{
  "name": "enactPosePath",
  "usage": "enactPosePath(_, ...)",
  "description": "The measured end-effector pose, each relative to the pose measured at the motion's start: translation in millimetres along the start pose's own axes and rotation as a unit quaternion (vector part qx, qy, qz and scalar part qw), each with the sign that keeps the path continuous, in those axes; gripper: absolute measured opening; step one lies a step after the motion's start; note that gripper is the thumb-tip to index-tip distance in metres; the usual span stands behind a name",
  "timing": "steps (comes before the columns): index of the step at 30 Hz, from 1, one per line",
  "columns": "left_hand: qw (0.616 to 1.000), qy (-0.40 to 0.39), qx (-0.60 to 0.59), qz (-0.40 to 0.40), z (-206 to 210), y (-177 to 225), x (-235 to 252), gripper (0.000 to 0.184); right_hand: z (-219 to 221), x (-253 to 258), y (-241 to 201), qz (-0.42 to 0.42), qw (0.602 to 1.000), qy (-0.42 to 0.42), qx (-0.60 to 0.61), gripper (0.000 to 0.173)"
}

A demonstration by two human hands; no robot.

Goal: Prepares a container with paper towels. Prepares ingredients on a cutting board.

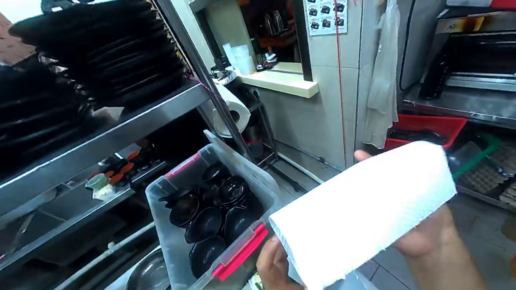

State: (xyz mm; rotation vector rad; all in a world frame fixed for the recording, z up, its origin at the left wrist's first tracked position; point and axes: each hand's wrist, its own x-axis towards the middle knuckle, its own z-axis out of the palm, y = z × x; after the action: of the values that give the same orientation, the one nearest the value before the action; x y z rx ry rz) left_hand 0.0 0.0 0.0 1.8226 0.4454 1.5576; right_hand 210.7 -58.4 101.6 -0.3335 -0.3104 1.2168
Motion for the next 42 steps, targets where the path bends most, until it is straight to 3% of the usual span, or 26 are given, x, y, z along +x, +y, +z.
enactPosePath(4,0.997,0.002,0.039,0.06,-9.7,16.7,10.2,0.092,-18.4,-12.9,17.7,0.011,0.991,0.134,0.023,0.067)
enactPosePath(5,0.995,-0.026,0.065,0.069,-17.9,18.6,7.4,0.085,-23.6,-16.2,22.9,0.007,0.987,0.155,0.031,0.061)
enactPosePath(7,0.987,-0.097,0.095,0.081,-36.3,22.4,3.7,0.048,-34.4,-23.6,32.2,0.014,0.984,0.174,0.037,0.05)
enactPosePath(9,0.976,-0.162,0.121,0.08,-52.0,28.9,8.0,0.024,-48.3,-31.9,40.2,0.046,0.981,0.187,0.036,0.052)
enactPosePath(12,0.97,-0.184,0.147,0.063,-71.6,35.8,16.5,0.019,-74.5,-47.9,53.0,0.113,0.975,0.191,0.014,0.053)
enactPosePath(16,0.952,-0.18,0.245,0.032,-96.1,51.4,38.6,0.016,-99.1,-65.6,66.1,0.181,0.943,0.256,-0.107,0.032)
enactPosePath(17,0.945,-0.173,0.276,0.031,-101.2,55.7,44.9,0.015,-105.6,-68.6,67.4,0.178,0.935,0.261,-0.159,0.035)
enactPosePath(19,0.929,-0.16,0.331,0.044,-109.3,66.5,58.1,0.016,-118.6,-74.3,71.5,0.093,0.921,0.264,-0.272,0.035)
enactPosePath(21,0.914,-0.152,0.37,0.067,-114.7,78.0,70.3,0.016,-122.0,-81.6,70.4,-0.044,0.904,0.195,-0.377,0.036)
enactPosePath(23,0.902,-0.164,0.39,0.085,-118.5,91.1,81.4,0.019,-107.4,-87.2,61.8,-0.153,0.875,0.023,-0.459,0.043)
enactPosePath(26,0.892,-0.213,0.387,0.096,-123.0,109.4,92.7,0.019,-57.0,-87.1,53.6,-0.188,0.777,-0.203,-0.565,0.07)
enactPosePath(30,0.905,-0.27,0.32,0.077,-126.9,122.9,97.6,0.02,-11.7,-65.3,66.5,-0.189,0.677,-0.288,-0.65,0.087)
enactPosePath(32,0.914,-0.277,0.289,0.063,-130.6,126.1,96.1,0.019,-2.5,-49.4,76.6,-0.179,0.66,-0.301,-0.665,0.08)
enactPosePath(34,0.929,-0.282,0.235,0.038,-136.9,127.0,93.6,0.019,0.8,-35.2,81.9,-0.159,0.642,-0.332,-0.673,0.061)
enactPosePath(37,0.942,-0.276,0.189,-0.001,-149.0,122.5,87.6,0.019,1.1,-18.7,86.0,-0.102,0.677,-0.394,-0.613,0.033)
enactPosePath(42,0.958,-0.235,0.143,-0.079,-160.6,112.0,65.9,0.02,4.6,-0.5,91.9,0.016,0.68,-0.425,-0.597,0.031)
